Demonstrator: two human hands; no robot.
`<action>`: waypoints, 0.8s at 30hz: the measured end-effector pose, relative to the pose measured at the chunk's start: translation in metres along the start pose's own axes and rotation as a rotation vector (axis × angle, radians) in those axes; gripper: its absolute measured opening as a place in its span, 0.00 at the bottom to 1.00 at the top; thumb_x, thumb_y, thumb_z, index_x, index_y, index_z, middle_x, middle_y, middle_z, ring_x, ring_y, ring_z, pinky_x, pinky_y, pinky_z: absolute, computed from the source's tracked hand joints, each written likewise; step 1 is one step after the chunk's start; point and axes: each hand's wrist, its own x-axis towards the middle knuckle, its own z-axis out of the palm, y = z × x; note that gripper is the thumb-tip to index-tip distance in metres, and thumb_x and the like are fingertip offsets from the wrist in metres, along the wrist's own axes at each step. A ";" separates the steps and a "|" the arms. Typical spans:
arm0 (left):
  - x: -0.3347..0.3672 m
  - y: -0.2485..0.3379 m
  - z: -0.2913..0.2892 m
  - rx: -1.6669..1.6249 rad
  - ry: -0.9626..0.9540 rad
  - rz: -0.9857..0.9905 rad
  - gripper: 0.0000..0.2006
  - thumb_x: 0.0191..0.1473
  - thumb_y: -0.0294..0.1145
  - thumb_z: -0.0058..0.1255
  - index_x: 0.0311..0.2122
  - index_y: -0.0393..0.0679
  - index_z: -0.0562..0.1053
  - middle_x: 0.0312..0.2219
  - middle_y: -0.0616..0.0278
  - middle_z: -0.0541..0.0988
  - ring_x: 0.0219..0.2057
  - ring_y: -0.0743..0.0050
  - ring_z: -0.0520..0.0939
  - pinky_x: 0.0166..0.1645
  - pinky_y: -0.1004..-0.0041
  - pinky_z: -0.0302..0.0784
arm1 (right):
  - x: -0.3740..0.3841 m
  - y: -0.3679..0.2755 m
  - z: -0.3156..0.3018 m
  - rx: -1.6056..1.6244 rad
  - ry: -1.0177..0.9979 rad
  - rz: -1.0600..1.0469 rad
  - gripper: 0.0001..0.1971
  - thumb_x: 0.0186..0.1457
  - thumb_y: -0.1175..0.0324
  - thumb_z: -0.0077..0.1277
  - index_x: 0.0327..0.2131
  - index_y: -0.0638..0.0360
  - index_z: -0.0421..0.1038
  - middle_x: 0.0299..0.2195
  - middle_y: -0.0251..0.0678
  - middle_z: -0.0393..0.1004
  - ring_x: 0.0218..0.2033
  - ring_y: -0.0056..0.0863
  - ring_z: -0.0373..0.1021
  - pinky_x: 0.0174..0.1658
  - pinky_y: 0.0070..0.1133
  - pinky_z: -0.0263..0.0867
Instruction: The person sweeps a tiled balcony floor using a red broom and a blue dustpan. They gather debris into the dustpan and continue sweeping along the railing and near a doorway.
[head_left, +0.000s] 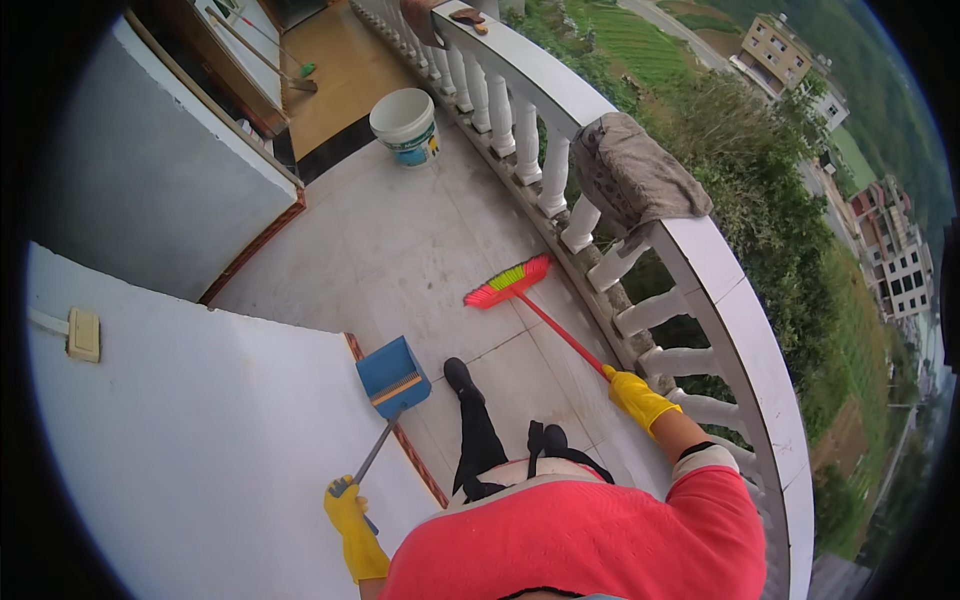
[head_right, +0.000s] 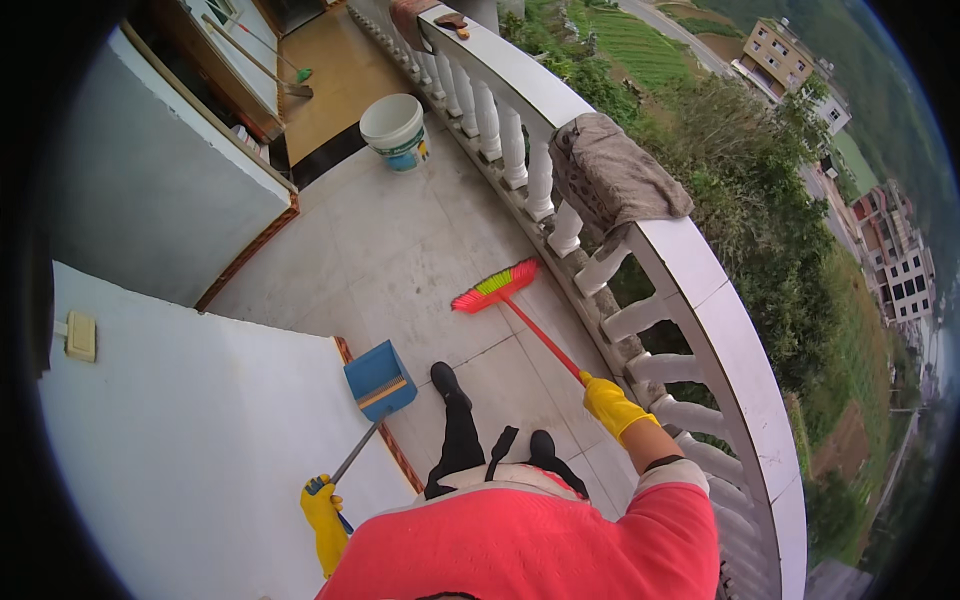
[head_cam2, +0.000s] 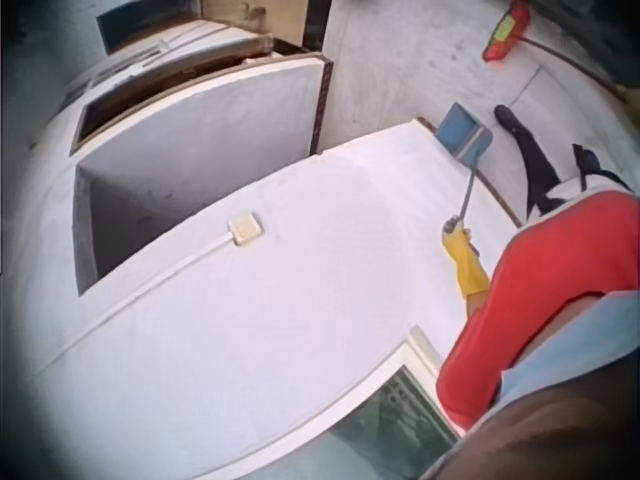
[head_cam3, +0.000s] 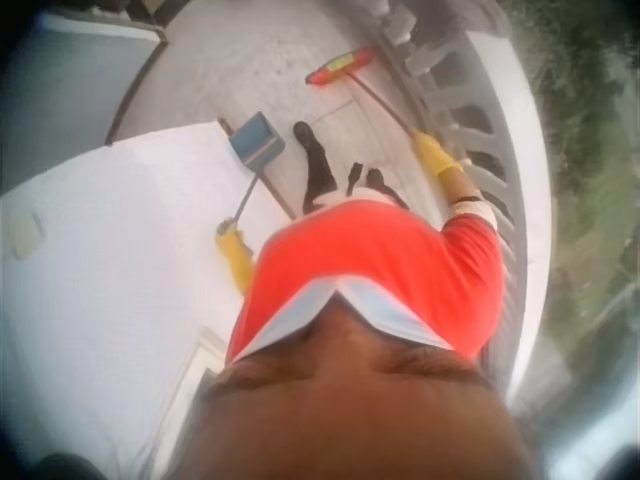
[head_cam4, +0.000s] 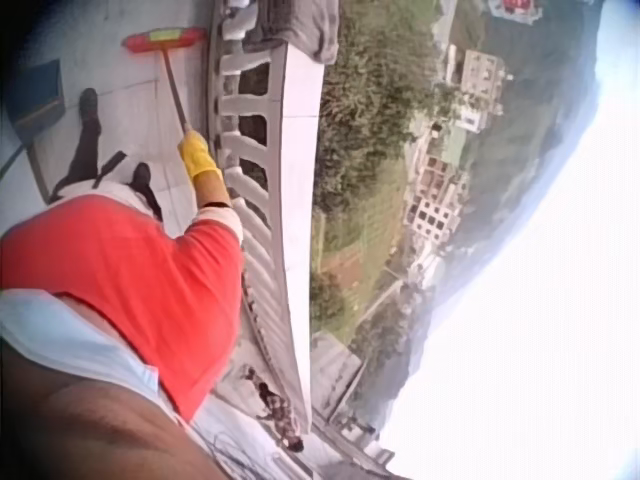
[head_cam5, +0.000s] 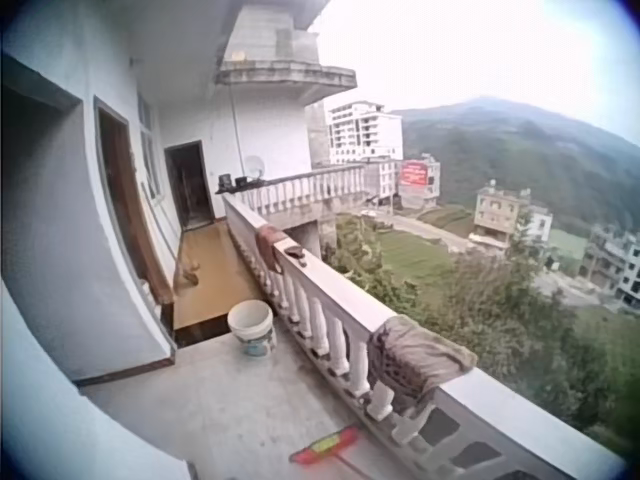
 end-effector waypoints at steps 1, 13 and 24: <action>0.016 0.012 0.007 0.002 -0.013 -0.004 0.11 0.46 0.21 0.51 0.38 0.39 0.76 0.25 0.59 0.77 0.15 0.73 0.75 0.16 0.77 0.67 | 0.005 -0.034 -0.012 0.014 0.000 -0.009 0.23 0.66 0.51 0.38 0.59 0.46 0.64 0.53 0.42 0.73 0.52 0.45 0.70 0.53 0.33 0.64; 0.203 0.176 0.060 0.117 -0.226 0.030 0.13 0.47 0.24 0.52 0.41 0.41 0.76 0.22 0.62 0.76 0.16 0.76 0.74 0.19 0.78 0.69 | 0.072 -0.394 -0.125 0.261 -0.002 -0.153 0.30 0.65 0.42 0.34 0.56 0.57 0.66 0.54 0.46 0.70 0.55 0.44 0.66 0.56 0.31 0.59; 0.295 0.230 0.105 0.130 -0.321 0.001 0.14 0.47 0.22 0.52 0.42 0.40 0.75 0.25 0.61 0.77 0.17 0.75 0.77 0.19 0.78 0.70 | 0.007 -0.235 -0.067 -0.161 0.063 -0.104 0.29 0.59 0.61 0.46 0.64 0.30 0.55 0.47 0.48 0.74 0.48 0.47 0.72 0.51 0.35 0.67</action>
